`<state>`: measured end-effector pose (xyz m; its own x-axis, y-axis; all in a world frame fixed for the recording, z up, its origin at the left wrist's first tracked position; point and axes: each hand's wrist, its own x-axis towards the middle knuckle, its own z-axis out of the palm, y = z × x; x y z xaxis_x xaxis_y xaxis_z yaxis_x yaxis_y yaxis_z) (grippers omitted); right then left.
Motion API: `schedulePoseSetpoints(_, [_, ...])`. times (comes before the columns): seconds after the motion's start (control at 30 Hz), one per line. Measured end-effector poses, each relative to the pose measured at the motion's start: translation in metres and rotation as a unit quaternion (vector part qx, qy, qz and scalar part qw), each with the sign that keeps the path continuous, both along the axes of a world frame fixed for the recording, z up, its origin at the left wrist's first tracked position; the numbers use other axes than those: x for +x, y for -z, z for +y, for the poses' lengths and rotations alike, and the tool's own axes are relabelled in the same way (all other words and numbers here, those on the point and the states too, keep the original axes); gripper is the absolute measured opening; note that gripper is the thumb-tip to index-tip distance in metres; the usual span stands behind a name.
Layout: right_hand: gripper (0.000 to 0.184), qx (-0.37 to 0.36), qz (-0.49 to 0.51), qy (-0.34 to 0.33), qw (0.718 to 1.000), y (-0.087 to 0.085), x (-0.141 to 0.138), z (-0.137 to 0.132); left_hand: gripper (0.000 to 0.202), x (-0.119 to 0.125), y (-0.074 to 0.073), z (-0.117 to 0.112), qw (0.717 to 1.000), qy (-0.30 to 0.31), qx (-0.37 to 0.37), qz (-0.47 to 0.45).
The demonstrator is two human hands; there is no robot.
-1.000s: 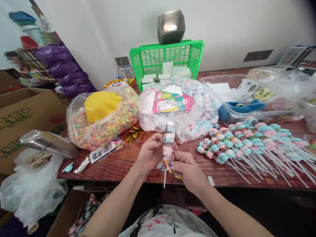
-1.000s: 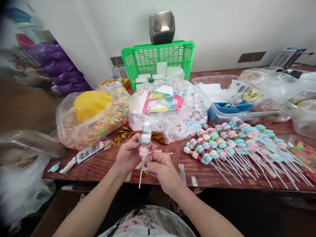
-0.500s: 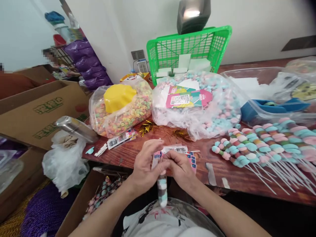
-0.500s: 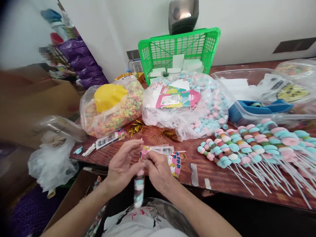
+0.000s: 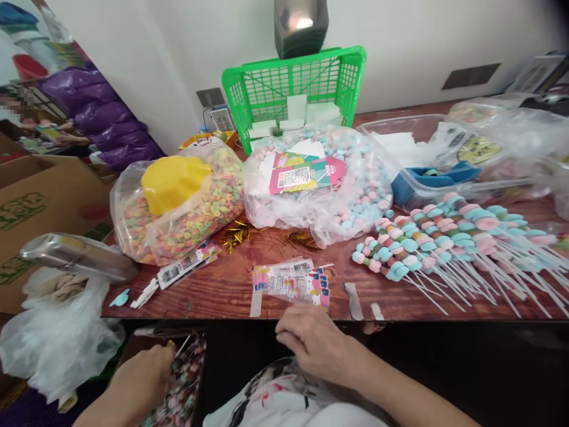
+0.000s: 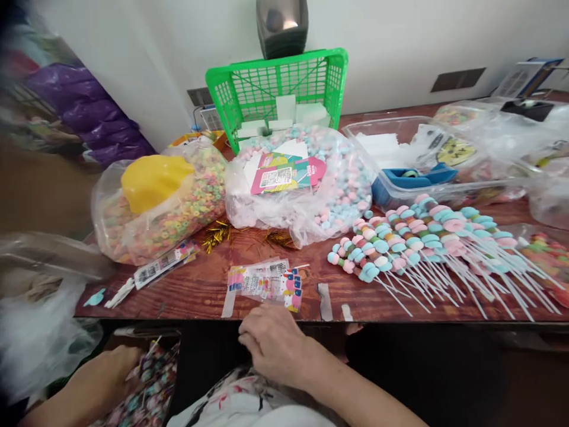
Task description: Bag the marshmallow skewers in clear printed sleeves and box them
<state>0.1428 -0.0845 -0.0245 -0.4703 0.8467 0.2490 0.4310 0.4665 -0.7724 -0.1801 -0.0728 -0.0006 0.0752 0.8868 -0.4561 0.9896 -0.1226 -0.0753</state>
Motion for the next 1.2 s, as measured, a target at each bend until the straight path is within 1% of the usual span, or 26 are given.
schedulePoseSetpoints(0.03, [0.016,-0.003,-0.009,0.021,1.000,0.000,0.009,0.000,0.020,0.011,0.003,0.001,1.000,0.023,0.007,0.005])
schedulePoseSetpoints(0.07, [0.018,-0.001,-0.018,0.044,0.999,0.000,0.017,0.000,0.024,0.031,0.004,0.004,0.996,0.073,0.021,-0.045])
schedulePoseSetpoints(0.1, [0.019,0.012,-0.028,0.067,0.997,0.001,0.024,0.001,0.028,0.056,0.006,0.007,0.983,0.139,0.043,-0.113])
schedulePoseSetpoints(0.17, [0.021,0.070,-0.065,0.118,0.988,0.003,0.037,0.003,0.035,0.116,0.007,0.018,0.935,0.266,0.109,-0.207])
schedulePoseSetpoints(0.2, [0.022,0.107,-0.093,0.146,0.979,0.005,0.044,0.004,0.037,0.145,0.008,0.025,0.912,0.321,0.128,-0.221])
schedulePoseSetpoints(0.23, [0.023,0.142,-0.123,0.175,0.966,0.005,0.053,0.004,0.041,0.171,0.009,0.031,0.897,0.361,0.134,-0.218])
schedulePoseSetpoints(0.27, [0.023,0.173,-0.151,0.207,0.951,0.006,0.065,0.002,0.044,0.190,0.011,0.037,0.889,0.387,0.130,-0.205])
schedulePoseSetpoints(0.3, [0.022,0.196,-0.176,0.244,0.933,0.006,0.078,0.000,0.046,0.204,0.014,0.042,0.885,0.406,0.121,-0.193])
schedulePoseSetpoints(0.33, [0.020,0.214,-0.197,0.282,0.914,0.005,0.094,-0.003,0.047,0.213,0.017,0.046,0.885,0.415,0.112,-0.179])
schedulePoseSetpoints(0.37, [0.018,0.228,-0.214,0.326,0.892,0.005,0.111,-0.008,0.047,0.217,0.021,0.049,0.886,0.420,0.106,-0.166])
schedulePoseSetpoints(0.43, [0.014,0.251,-0.276,0.418,0.828,0.005,0.143,-0.018,0.044,0.215,0.029,0.053,0.887,0.423,0.105,-0.152])
schedulePoseSetpoints(0.47, [0.014,0.253,-0.320,0.445,0.797,0.006,0.156,-0.022,0.041,0.212,0.032,0.055,0.887,0.421,0.111,-0.153])
schedulePoseSetpoints(0.5, [0.015,0.244,-0.362,0.453,0.777,0.007,0.166,-0.024,0.037,0.209,0.034,0.057,0.888,0.414,0.118,-0.158])
schedulePoseSetpoints(0.53, [0.016,0.233,-0.398,0.457,0.761,0.010,0.173,-0.025,0.034,0.206,0.037,0.058,0.890,0.404,0.126,-0.169])
schedulePoseSetpoints(0.57, [0.017,0.220,-0.427,0.454,0.751,0.013,0.177,-0.025,0.032,0.204,0.038,0.061,0.892,0.391,0.136,-0.184])
schedulePoseSetpoints(0.63, [0.021,0.201,-0.461,0.446,0.741,0.021,0.178,-0.020,0.027,0.201,0.040,0.066,0.886,0.366,0.175,-0.225])
schedulePoseSetpoints(0.7, [0.022,0.203,-0.469,0.448,0.734,0.028,0.177,-0.014,0.024,0.198,0.042,0.070,0.864,0.357,0.238,-0.263])
schedulePoseSetpoints(0.77, [0.020,0.230,-0.454,0.456,0.730,0.030,0.176,-0.011,0.021,0.195,0.044,0.072,0.844,0.355,0.295,-0.274])
schedulePoseSetpoints(0.83, [0.017,0.260,-0.422,0.466,0.733,0.022,0.179,-0.012,0.020,0.191,0.048,0.071,0.843,0.362,0.307,-0.253])
schedulePoseSetpoints(0.9, [0.016,0.281,-0.396,0.454,0.747,0.003,0.181,-0.016,0.020,0.187,0.051,0.066,0.855,0.366,0.285,-0.230])
schedulePoseSetpoints(0.93, [0.016,0.289,-0.393,0.427,0.762,-0.010,0.182,-0.018,0.021,0.185,0.053,0.064,0.864,0.363,0.267,-0.225])
schedulePoseSetpoints(1.0, [0.018,0.315,-0.412,0.340,0.785,-0.037,0.182,-0.021,0.025,0.182,0.055,0.060,0.878,0.345,0.238,-0.229])
schedulePoseSetpoints(1.03, [0.022,0.311,-0.426,0.293,0.798,-0.049,0.180,-0.021,0.025,0.182,0.056,0.059,0.882,0.336,0.229,-0.237])
schedulePoseSetpoints(1.07, [0.024,0.308,-0.441,0.254,0.804,-0.060,0.178,-0.019,0.025,0.182,0.056,0.060,0.883,0.328,0.226,-0.248])
schedulePoseSetpoints(1.13, [0.022,0.302,-0.464,0.192,0.810,-0.071,0.170,-0.013,0.023,0.183,0.056,0.063,0.876,0.311,0.242,-0.278])
schedulePoseSetpoints(1.2, [0.019,0.290,-0.489,0.149,0.809,-0.071,0.159,-0.005,0.023,0.186,0.055,0.068,0.864,0.292,0.275,-0.306])
